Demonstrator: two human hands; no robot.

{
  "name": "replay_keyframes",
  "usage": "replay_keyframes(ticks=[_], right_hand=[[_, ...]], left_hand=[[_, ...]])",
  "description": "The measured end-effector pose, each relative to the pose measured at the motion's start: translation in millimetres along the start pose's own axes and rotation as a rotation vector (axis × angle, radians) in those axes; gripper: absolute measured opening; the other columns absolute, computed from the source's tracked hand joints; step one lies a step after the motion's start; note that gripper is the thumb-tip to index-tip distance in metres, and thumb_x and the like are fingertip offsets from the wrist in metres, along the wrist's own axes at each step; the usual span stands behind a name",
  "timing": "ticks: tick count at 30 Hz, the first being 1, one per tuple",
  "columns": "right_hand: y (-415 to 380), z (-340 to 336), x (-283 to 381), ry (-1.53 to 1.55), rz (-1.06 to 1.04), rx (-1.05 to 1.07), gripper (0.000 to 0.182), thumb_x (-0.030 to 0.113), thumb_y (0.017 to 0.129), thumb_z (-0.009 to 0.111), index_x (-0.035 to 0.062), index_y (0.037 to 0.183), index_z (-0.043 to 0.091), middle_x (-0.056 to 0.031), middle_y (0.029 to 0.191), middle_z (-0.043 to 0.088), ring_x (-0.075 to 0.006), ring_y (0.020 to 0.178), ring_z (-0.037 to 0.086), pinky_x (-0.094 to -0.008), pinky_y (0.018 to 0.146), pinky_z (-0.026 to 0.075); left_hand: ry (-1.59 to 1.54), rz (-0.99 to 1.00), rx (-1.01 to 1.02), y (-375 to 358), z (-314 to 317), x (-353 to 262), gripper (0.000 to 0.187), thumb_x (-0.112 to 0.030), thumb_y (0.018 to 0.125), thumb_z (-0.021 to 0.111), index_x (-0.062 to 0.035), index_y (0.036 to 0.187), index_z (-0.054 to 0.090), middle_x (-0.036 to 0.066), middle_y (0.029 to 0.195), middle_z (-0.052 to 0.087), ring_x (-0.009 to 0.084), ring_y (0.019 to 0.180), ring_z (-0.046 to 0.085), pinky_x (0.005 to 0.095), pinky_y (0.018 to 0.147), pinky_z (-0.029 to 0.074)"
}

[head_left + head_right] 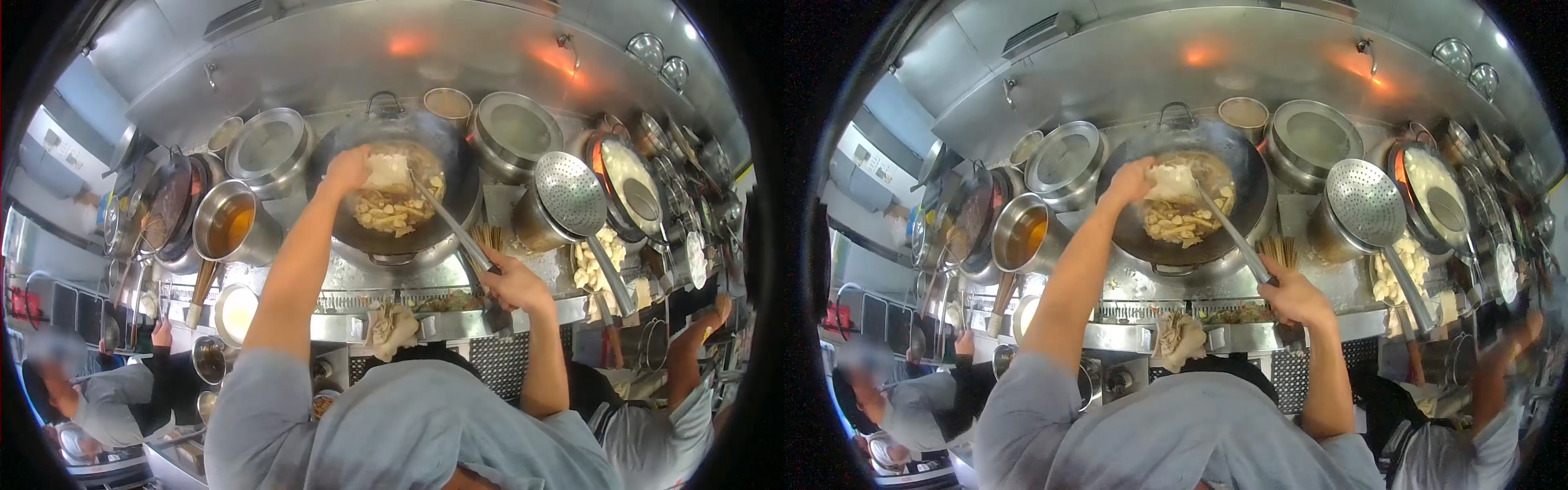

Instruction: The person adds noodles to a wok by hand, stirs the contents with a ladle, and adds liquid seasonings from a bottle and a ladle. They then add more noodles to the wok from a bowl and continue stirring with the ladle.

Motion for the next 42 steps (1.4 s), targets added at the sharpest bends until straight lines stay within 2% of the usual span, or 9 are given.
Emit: replay_keyframes(ticks=[12,15,21,24,27,31,36,39,42], right_hand=[[22,15,-35,0.287,0.024,0.083,0.071,0.008,0.084,0.055,0.0065,0.149,0.027,-0.0034,0.058,0.048,-0.0125,0.04,0.044,-0.0283,0.037,0.036],[22,25,-41,0.206,0.008,0.028,0.071,0.01,0.082,0.056,0.0112,0.149,0.03,-0.0063,0.061,0.054,-0.0131,0.041,0.047,-0.0287,0.039,0.039],[-13,9,2,-0.214,-0.086,-0.094,0.066,0.014,0.079,0.057,0.0165,0.143,0.042,-0.0138,0.076,0.065,-0.021,0.056,0.061,-0.0344,0.055,0.049],[8,23,-4,-0.245,-0.308,-0.106,0.066,0.012,0.08,0.058,0.016,0.144,0.042,-0.0055,0.062,0.054,-0.0138,0.045,0.049,-0.0303,0.046,0.044],[4,16,14,-0.297,-0.27,-0.048,0.065,0.013,0.081,0.059,0.017,0.144,0.043,-0.0045,0.063,0.054,-0.0133,0.045,0.048,-0.0304,0.048,0.044],[7,23,-5,-0.061,-0.227,-0.035,0.063,0.013,0.082,0.06,0.0188,0.143,0.044,-0.0022,0.062,0.052,-0.011,0.043,0.045,-0.028,0.043,0.04],[-23,2,-2,0.17,-0.011,-0.017,0.062,0.01,0.083,0.059,0.0145,0.143,0.044,-0.0027,0.063,0.056,-0.0083,0.04,0.042,-0.0243,0.036,0.033],[2,2,-37,0.32,0.015,0.033,0.063,0.009,0.085,0.058,0.0117,0.145,0.04,-0.0017,0.058,0.049,-0.0095,0.038,0.042,-0.0251,0.035,0.032],[20,10,-59,0.584,0.054,0.118,0.066,0.008,0.086,0.058,0.0088,0.147,0.034,-0.0017,0.059,0.048,-0.0096,0.037,0.041,-0.0243,0.034,0.031]], left_hand=[[0.246,0.021,0.232,44,27,18,0.047,-0.028,0.077,0.071,-0.0101,0.12,0.061,0.018,0.113,0.065,0.0351,0.107,0.06,0.0435,0.092,0.048],[0.224,0.069,0.131,10,47,28,0.026,-0.018,0.078,0.06,-0.0114,0.102,0.069,0.015,0.102,0.069,0.0351,0.094,0.065,0.0454,0.079,0.053],[0.178,0.304,-0.044,-108,54,-10,0.056,-0.001,0.073,0.059,-0.025,0.123,0.058,0.007,0.106,0.066,0.0278,0.101,0.063,0.0484,0.083,0.045],[0.093,0.239,0.018,-106,65,-10,0.058,0.002,0.071,0.058,-0.0241,0.123,0.06,0.008,0.111,0.066,0.0292,0.099,0.064,0.0446,0.084,0.048],[0.095,0.109,0.151,-93,56,-17,0.053,0.001,0.075,0.055,-0.0243,0.121,0.062,0.01,0.11,0.067,0.0314,0.098,0.064,0.0436,0.083,0.049],[0.113,0.093,0.186,-87,57,-15,0.054,-0.001,0.076,0.055,-0.0271,0.123,0.062,0.01,0.109,0.067,0.0317,0.099,0.064,0.0441,0.08,0.051],[0.147,0.074,0.278,-45,3,-27,0.057,-0.018,0.071,0.075,-0.0244,0.125,0.058,0.011,0.116,0.064,0.0319,0.106,0.061,0.0408,0.087,0.05],[0.141,0.129,0.151,-1,-7,-49,0.043,-0.004,0.077,0.06,-0.0199,0.118,0.061,0.008,0.131,0.055,0.0326,0.125,0.046,0.055,0.098,0.039],[0.163,0.019,0.166,26,4,-61,0.038,-0.008,0.086,0.053,-0.0248,0.118,0.064,0.004,0.129,0.058,0.0298,0.124,0.047,0.0548,0.097,0.038]])
Point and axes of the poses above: each hand's wrist, its own y-axis towards the middle knuckle, its own z-axis out of the palm, x = y × z, the point moved 1 cm from there along y, towards the middle knuckle
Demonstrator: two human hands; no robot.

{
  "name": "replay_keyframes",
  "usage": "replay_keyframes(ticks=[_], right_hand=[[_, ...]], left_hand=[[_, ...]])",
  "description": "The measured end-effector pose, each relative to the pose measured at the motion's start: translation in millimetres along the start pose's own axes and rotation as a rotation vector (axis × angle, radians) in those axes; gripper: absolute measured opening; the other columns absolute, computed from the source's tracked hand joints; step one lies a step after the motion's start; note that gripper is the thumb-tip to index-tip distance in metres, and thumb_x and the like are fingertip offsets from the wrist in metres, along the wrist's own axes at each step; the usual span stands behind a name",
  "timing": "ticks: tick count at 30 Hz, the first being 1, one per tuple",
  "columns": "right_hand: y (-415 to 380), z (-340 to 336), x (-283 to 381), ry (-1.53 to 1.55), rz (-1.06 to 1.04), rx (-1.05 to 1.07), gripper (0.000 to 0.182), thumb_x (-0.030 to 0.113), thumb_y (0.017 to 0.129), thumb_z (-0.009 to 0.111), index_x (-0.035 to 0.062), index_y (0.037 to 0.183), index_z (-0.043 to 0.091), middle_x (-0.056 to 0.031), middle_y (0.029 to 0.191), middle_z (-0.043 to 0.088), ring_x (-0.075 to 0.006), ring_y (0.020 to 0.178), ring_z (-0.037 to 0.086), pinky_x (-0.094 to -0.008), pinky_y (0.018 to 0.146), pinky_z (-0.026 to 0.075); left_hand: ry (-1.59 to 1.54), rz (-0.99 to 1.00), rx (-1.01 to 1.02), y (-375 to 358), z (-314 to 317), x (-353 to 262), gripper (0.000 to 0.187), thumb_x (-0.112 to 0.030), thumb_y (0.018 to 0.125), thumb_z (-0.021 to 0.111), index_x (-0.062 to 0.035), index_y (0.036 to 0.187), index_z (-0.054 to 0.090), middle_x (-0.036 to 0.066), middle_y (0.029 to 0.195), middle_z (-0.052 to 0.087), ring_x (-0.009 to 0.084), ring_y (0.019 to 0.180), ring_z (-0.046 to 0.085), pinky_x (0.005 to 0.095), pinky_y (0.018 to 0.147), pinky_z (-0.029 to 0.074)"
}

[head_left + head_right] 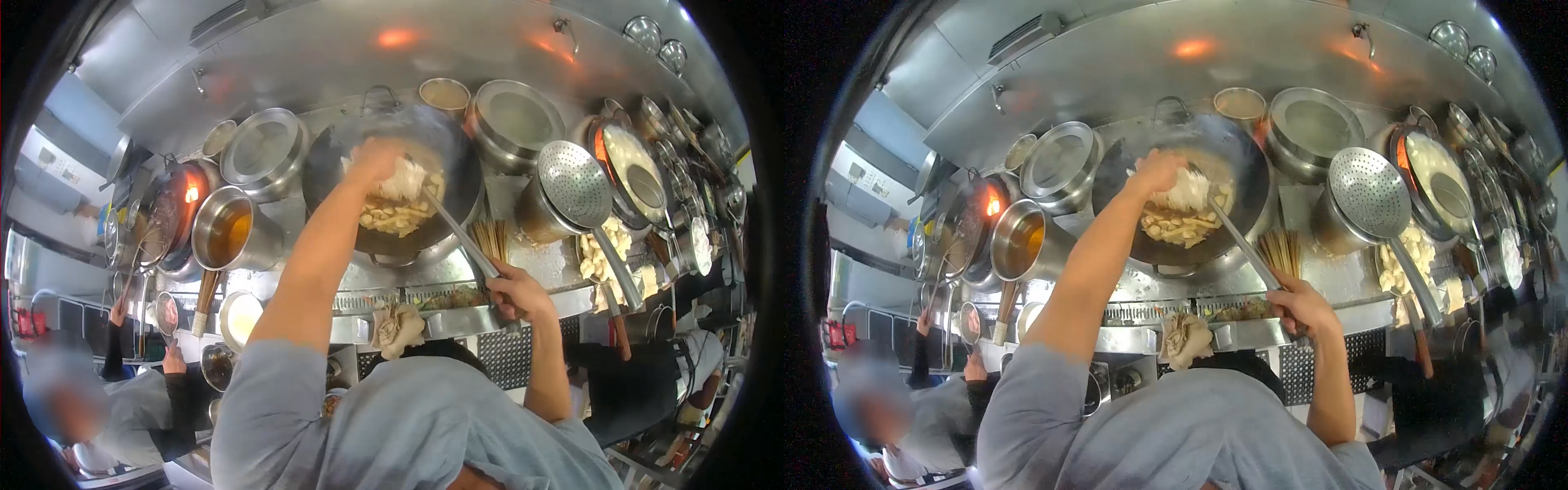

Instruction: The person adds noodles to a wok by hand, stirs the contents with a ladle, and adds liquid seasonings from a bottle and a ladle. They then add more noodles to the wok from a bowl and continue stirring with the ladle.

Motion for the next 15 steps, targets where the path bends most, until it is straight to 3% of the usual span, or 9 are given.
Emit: replay_keyframes(ticks=[3,6,9,12,14,15], right_hand=[[5,-3,-11,0.117,0.023,0.031,0.066,0.009,0.086,0.058,0.0088,0.147,0.033,-0.0019,0.061,0.048,-0.0094,0.038,0.04,-0.0243,0.034,0.031],[8,-2,-17,0.129,0.027,0.041,0.066,0.01,0.087,0.058,0.0078,0.148,0.032,-0.0021,0.062,0.048,-0.0094,0.038,0.04,-0.0247,0.034,0.031],[7,-2,-21,0.132,0.051,0.01,0.065,0.011,0.088,0.058,0.0065,0.147,0.032,-0.002,0.063,0.047,-0.0095,0.039,0.04,-0.025,0.034,0.031],[7,6,-18,0.086,0.028,0.025,0.065,0.012,0.087,0.058,0.0051,0.146,0.032,-0.002,0.062,0.047,-0.0098,0.039,0.04,-0.025,0.034,0.031],[5,12,-14,0.037,-0.013,0.008,0.063,0.012,0.087,0.059,0.0042,0.145,0.035,-0.0021,0.062,0.047,-0.0099,0.04,0.041,-0.0251,0.034,0.031],[-1,15,-10,-0.016,-0.059,-0.006,0.063,0.012,0.087,0.059,0.0042,0.144,0.036,-0.002,0.061,0.047,-0.0101,0.039,0.041,-0.0254,0.034,0.031]], left_hand=[[0.009,-0.085,0.104,27,8,3,0.04,-0.009,0.087,0.051,-0.0272,0.12,0.063,0.002,0.135,0.054,0.0295,0.127,0.044,0.0547,0.1,0.037],[0.019,-0.084,0.185,34,11,0,0.049,-0.002,0.085,0.045,-0.0221,0.127,0.059,0.007,0.14,0.049,0.0319,0.131,0.04,0.0618,0.101,0.035],[0.001,-0.016,0.175,27,9,7,0.047,-0.002,0.085,0.045,-0.0204,0.126,0.06,0.01,0.136,0.052,0.0334,0.125,0.047,0.0558,0.099,0.041],[0.185,0.068,0.182,11,5,6,0.044,-0.004,0.083,0.049,-0.0201,0.123,0.061,0.013,0.13,0.056,0.0352,0.117,0.054,0.0497,0.096,0.046],[0.021,0.067,-0.033,25,79,63,0.044,-0.005,0.081,0.053,-0.0213,0.121,0.062,0.013,0.127,0.058,0.036,0.114,0.056,0.048,0.096,0.046],[0.04,0.083,0.002,15,74,59,0.045,-0.006,0.08,0.055,-0.0223,0.121,0.062,0.013,0.127,0.058,0.0361,0.115,0.055,0.0488,0.096,0.046]])
Point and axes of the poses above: each hand's wrist, its own y-axis towards the middle knuckle, its own z-axis out of the palm, x = y × z, the point moved 1 cm from there along y, towards the middle knuckle
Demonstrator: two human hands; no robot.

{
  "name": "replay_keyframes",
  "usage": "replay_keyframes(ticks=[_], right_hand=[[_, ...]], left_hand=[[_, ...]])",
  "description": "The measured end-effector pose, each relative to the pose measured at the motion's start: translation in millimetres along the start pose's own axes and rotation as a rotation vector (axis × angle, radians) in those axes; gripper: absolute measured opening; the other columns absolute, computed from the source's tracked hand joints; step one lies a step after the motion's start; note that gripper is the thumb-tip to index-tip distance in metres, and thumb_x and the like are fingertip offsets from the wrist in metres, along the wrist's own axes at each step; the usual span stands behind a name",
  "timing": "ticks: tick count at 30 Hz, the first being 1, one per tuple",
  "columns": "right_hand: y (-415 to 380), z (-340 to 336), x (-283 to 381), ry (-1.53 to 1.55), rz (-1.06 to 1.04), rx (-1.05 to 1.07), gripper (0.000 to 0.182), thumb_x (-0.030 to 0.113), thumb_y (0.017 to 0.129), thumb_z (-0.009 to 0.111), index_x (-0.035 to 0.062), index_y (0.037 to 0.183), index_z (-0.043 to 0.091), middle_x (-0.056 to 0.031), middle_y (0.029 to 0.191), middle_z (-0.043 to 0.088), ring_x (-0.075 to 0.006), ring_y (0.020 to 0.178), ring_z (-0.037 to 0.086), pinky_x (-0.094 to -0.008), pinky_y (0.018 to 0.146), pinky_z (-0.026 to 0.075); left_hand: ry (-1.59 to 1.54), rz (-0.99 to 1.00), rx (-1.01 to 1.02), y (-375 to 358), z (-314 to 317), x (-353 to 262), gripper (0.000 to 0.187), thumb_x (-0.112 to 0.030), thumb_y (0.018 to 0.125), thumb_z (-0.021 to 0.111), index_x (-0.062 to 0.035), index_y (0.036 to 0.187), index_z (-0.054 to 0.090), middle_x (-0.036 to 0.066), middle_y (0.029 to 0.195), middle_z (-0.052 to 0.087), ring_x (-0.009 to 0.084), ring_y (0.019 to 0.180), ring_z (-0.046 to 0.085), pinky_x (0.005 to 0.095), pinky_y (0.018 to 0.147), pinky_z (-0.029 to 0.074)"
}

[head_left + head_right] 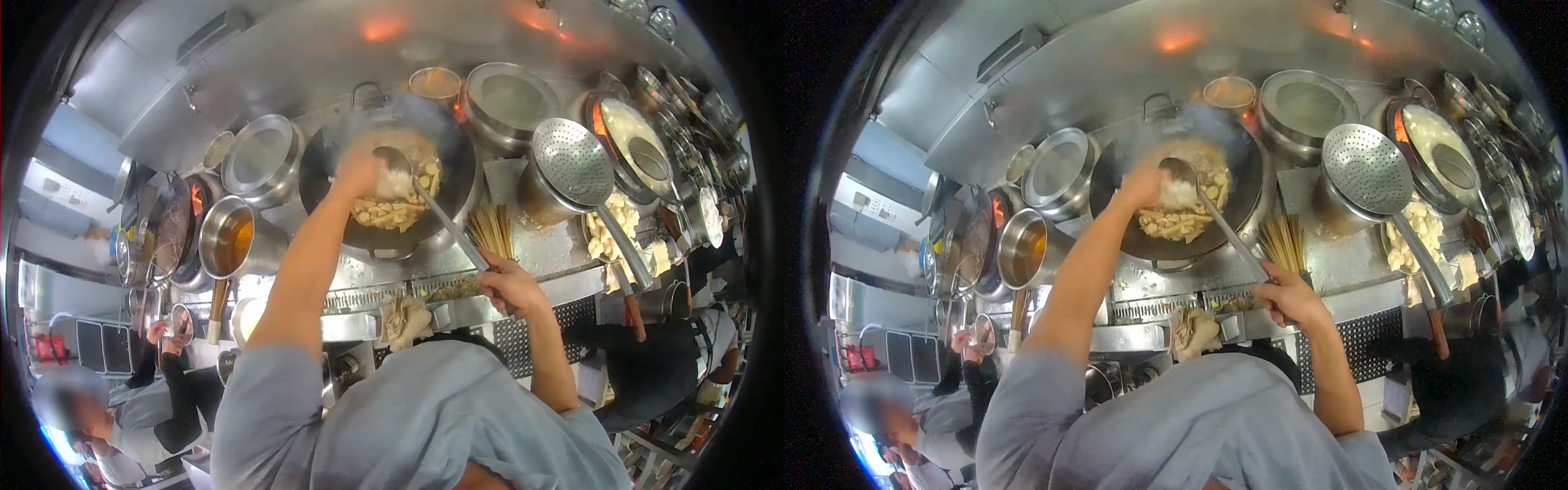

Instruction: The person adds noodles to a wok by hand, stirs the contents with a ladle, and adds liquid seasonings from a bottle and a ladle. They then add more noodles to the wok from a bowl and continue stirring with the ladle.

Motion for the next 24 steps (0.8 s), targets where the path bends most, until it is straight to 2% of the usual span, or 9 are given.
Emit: replay_keyframes(ticks=[1,2,4,5,13,16,19,22,24], right_hand=[[-11,4,8,-0.052,-0.046,-0.016,0.062,0.012,0.086,0.059,0.0041,0.144,0.037,-0.0018,0.06,0.047,-0.0103,0.039,0.042,-0.0258,0.035,0.032],[-21,6,14,-0.106,-0.091,-0.032,0.061,0.012,0.086,0.059,0.0041,0.143,0.039,-0.0017,0.059,0.046,-0.0105,0.039,0.042,-0.0261,0.035,0.032],[-36,10,14,-0.182,-0.105,-0.158,0.06,0.012,0.086,0.059,0.0053,0.143,0.04,-0.0011,0.058,0.046,-0.0107,0.039,0.043,-0.0268,0.035,0.034],[-41,13,12,-0.227,-0.104,-0.216,0.06,0.012,0.086,0.059,0.006,0.143,0.041,-0.0009,0.057,0.045,-0.0108,0.038,0.043,-0.0272,0.035,0.034],[-45,17,-2,-0.287,-0.108,-0.233,0.063,0.01,0.085,0.057,0.0077,0.145,0.037,-0.0027,0.058,0.048,-0.0123,0.04,0.045,-0.0291,0.038,0.037],[-49,20,-12,-0.409,-0.159,-0.268,0.064,0.009,0.084,0.056,0.0074,0.145,0.037,-0.0028,0.058,0.047,-0.0136,0.042,0.047,-0.0298,0.04,0.038],[-67,25,5,-0.402,-0.113,-0.23,0.065,0.01,0.084,0.057,0.0067,0.146,0.036,-0.003,0.059,0.047,-0.0141,0.043,0.047,-0.03,0.041,0.039],[-68,23,11,-0.281,-0.051,-0.192,0.064,0.01,0.085,0.056,0.0061,0.146,0.035,-0.0031,0.06,0.047,-0.0129,0.042,0.046,-0.0294,0.04,0.038],[-55,14,6,-0.171,-0.006,-0.139,0.064,0.01,0.085,0.056,0.0059,0.146,0.035,-0.0028,0.06,0.047,-0.012,0.041,0.045,-0.0286,0.039,0.038]], left_hand=[[0.017,0.017,0.034,-10,-5,-5,0.045,-0.006,0.079,0.058,-0.0233,0.121,0.062,0.013,0.126,0.058,0.0362,0.115,0.055,0.0497,0.096,0.045],[0.134,0.036,0.217,-55,-35,-33,0.047,-0.007,0.078,0.06,-0.0246,0.121,0.061,0.013,0.127,0.057,0.0361,0.117,0.053,0.0523,0.096,0.044],[0.09,0.061,0.138,-102,-36,-42,0.048,-0.007,0.079,0.061,-0.027,0.122,0.06,0.002,0.135,0.052,0.0324,0.13,0.041,0.06,0.097,0.04],[0.125,0.054,0.139,-113,-41,-50,0.05,-0.005,0.079,0.06,-0.0275,0.124,0.059,-0.001,0.132,0.054,0.0315,0.127,0.043,0.0563,0.097,0.041],[0.076,0.048,0.157,-103,-8,-43,0.053,-0.003,0.078,0.06,-0.0252,0.125,0.058,0.002,0.125,0.059,0.0307,0.123,0.047,0.0543,0.092,0.044],[0.075,0.097,0.291,-83,-23,-44,0.048,-0.004,0.078,0.063,-0.0216,0.123,0.059,0.005,0.124,0.059,0.0323,0.123,0.047,0.0545,0.092,0.044],[0.022,0.037,0.291,-44,-42,-30,0.046,-0.007,0.079,0.065,-0.0189,0.123,0.057,0.009,0.126,0.056,0.0343,0.123,0.046,0.0544,0.094,0.042],[-0.003,0.0,-0.153,-39,-66,-49,0.047,-0.01,0.081,0.065,-0.0185,0.125,0.053,0.011,0.129,0.053,0.0343,0.123,0.045,0.0556,0.095,0.039],[0.044,-0.03,-0.117,-26,-53,-46,0.048,-0.013,0.082,0.065,-0.0196,0.128,0.05,0.01,0.13,0.051,0.0343,0.122,0.044,0.0568,0.094,0.038]])
Point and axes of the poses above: each hand's wrist, its own y-axis towards the middle knuckle, its own z-axis out of the palm, x = y × z, the point moved 1 cm from there along y, towards the middle knuckle
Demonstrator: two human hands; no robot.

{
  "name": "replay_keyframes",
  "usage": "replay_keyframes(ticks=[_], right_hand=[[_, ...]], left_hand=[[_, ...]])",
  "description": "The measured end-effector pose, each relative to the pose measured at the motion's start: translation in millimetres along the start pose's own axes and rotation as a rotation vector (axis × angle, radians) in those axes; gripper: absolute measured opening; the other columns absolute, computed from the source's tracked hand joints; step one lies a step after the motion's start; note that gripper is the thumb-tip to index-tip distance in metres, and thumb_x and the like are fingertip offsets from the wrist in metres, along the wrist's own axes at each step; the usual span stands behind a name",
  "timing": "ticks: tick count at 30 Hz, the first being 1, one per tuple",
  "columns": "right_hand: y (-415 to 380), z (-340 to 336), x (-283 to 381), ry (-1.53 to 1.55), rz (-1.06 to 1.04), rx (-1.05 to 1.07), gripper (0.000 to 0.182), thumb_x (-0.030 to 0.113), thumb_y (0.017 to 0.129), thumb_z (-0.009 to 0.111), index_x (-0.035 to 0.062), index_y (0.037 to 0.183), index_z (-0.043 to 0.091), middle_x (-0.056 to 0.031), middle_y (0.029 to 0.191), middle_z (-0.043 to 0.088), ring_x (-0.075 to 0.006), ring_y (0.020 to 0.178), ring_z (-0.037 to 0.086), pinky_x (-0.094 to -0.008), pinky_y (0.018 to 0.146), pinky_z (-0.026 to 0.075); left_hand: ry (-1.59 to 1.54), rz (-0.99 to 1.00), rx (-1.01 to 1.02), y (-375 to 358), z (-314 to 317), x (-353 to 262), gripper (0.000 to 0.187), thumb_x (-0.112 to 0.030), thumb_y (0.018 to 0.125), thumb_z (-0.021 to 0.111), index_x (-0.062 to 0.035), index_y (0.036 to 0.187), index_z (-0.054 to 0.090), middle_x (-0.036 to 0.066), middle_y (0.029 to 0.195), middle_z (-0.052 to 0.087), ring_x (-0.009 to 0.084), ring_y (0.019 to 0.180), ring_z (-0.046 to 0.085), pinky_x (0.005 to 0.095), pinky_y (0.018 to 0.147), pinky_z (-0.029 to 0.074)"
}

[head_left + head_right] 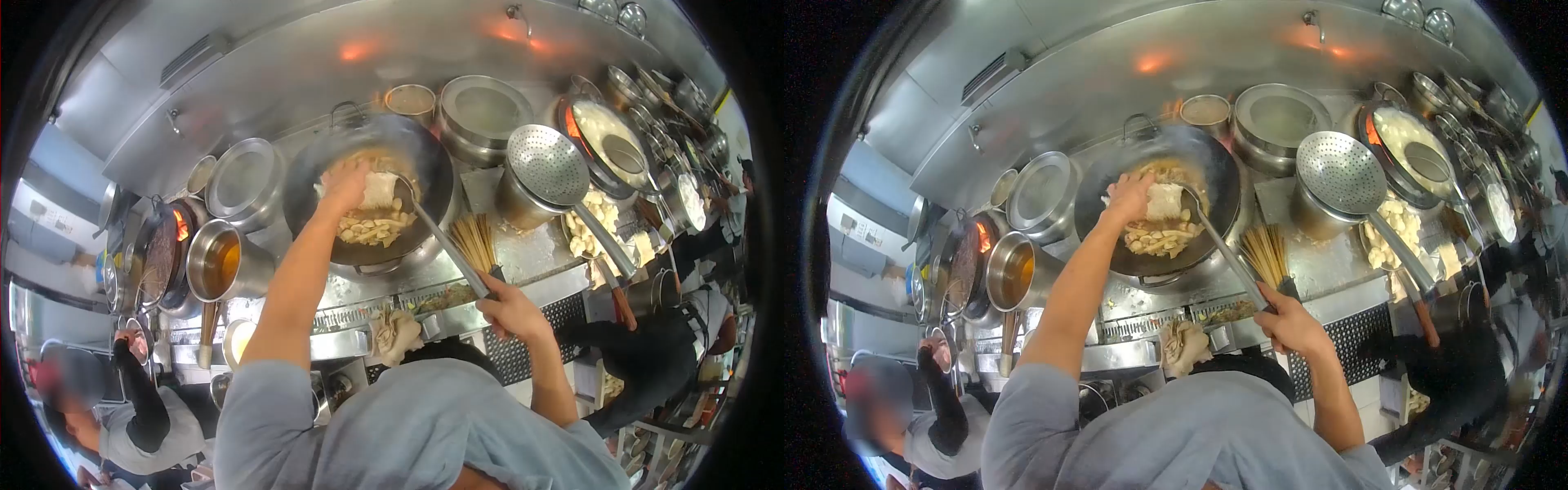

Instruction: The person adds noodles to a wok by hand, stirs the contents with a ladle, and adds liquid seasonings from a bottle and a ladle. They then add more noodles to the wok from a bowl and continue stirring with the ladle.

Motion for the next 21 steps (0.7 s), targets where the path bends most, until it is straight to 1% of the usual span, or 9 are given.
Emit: replay_keyframes(ticks=[2,4,10,13,15,16,19,20,21], right_hand=[[5,-3,-1,0.032,0.004,0.022,0.064,0.009,0.086,0.055,0.0062,0.147,0.034,-0.0022,0.06,0.046,-0.0111,0.041,0.043,-0.0276,0.039,0.037],[7,-2,-2,0.049,0.016,0.044,0.064,0.008,0.086,0.055,0.0063,0.147,0.033,-0.0019,0.06,0.045,-0.0107,0.041,0.043,-0.0269,0.038,0.037],[7,6,-2,0.053,0.027,0.05,0.064,0.008,0.087,0.055,0.0069,0.147,0.033,-0.0014,0.059,0.045,-0.0107,0.04,0.043,-0.0262,0.038,0.037],[2,9,2,0.087,0.011,0.059,0.064,0.007,0.086,0.056,0.0079,0.146,0.035,-0.0008,0.058,0.047,-0.0106,0.038,0.043,-0.0259,0.037,0.036],[0,13,1,0.106,-0.017,0.077,0.064,0.007,0.085,0.056,0.0069,0.145,0.036,-0.0009,0.059,0.047,-0.0106,0.038,0.043,-0.0255,0.037,0.036],[1,15,-4,0.173,-0.02,0.069,0.062,0.007,0.085,0.056,0.0076,0.144,0.039,-0.0007,0.06,0.047,-0.0102,0.038,0.043,-0.0251,0.036,0.036],[4,11,-8,0.191,-0.042,0.013,0.066,0.01,0.083,0.057,0.0056,0.146,0.034,-0.0015,0.06,0.047,-0.012,0.041,0.046,-0.0267,0.037,0.037],[4,16,-12,0.093,-0.1,-0.073,0.068,0.012,0.083,0.057,0.0059,0.146,0.033,-0.0026,0.061,0.048,-0.013,0.041,0.047,-0.0276,0.037,0.038],[-4,22,1,0.019,-0.143,-0.123,0.068,0.012,0.084,0.056,0.0053,0.147,0.032,-0.0048,0.062,0.051,-0.0139,0.042,0.048,-0.0293,0.039,0.04]], left_hand=[[0.02,-0.024,0.058,12,12,9,0.048,-0.015,0.084,0.065,-0.0203,0.129,0.049,0.01,0.13,0.051,0.0343,0.121,0.044,0.0579,0.094,0.037],[0.006,-0.053,0.137,14,8,14,0.045,-0.016,0.085,0.064,-0.0204,0.128,0.05,0.01,0.129,0.053,0.0342,0.121,0.043,0.0589,0.093,0.037],[-0.005,-0.004,0.188,14,6,4,0.037,-0.01,0.088,0.057,-0.019,0.123,0.054,0.011,0.126,0.055,0.0364,0.122,0.044,0.0598,0.096,0.035],[0.012,-0.056,0.186,14,11,1,0.039,-0.007,0.088,0.055,-0.0187,0.125,0.054,0.01,0.13,0.054,0.037,0.124,0.043,0.0599,0.098,0.033],[0.019,-0.045,0.232,22,19,5,0.041,-0.008,0.087,0.055,-0.019,0.127,0.053,0.01,0.134,0.05,0.037,0.127,0.04,0.059,0.101,0.032],[0.025,-0.035,0.253,25,15,3,0.042,-0.009,0.087,0.056,-0.0192,0.128,0.053,0.01,0.137,0.048,0.0371,0.129,0.038,0.0586,0.102,0.031],[0.216,0.032,0.254,40,-6,-8,0.046,-0.016,0.085,0.062,-0.0168,0.13,0.052,0.012,0.142,0.041,0.0373,0.133,0.032,0.0571,0.104,0.029],[0.336,0.037,0.252,45,-13,-13,0.053,-0.024,0.082,0.067,-0.0151,0.131,0.05,0.015,0.144,0.037,0.0379,0.136,0.026,0.0569,0.105,0.029],[0.319,0.034,0.187,56,-13,-13,0.055,-0.025,0.082,0.068,-0.0147,0.132,0.05,0.015,0.143,0.037,0.0377,0.136,0.027,0.0565,0.104,0.03]])
Point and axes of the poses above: each hand's wrist, its own y-axis towards the middle knuckle, its own z-axis out of the palm, x = y × z, the point moved 1 cm from there along y, towards the middle knuckle
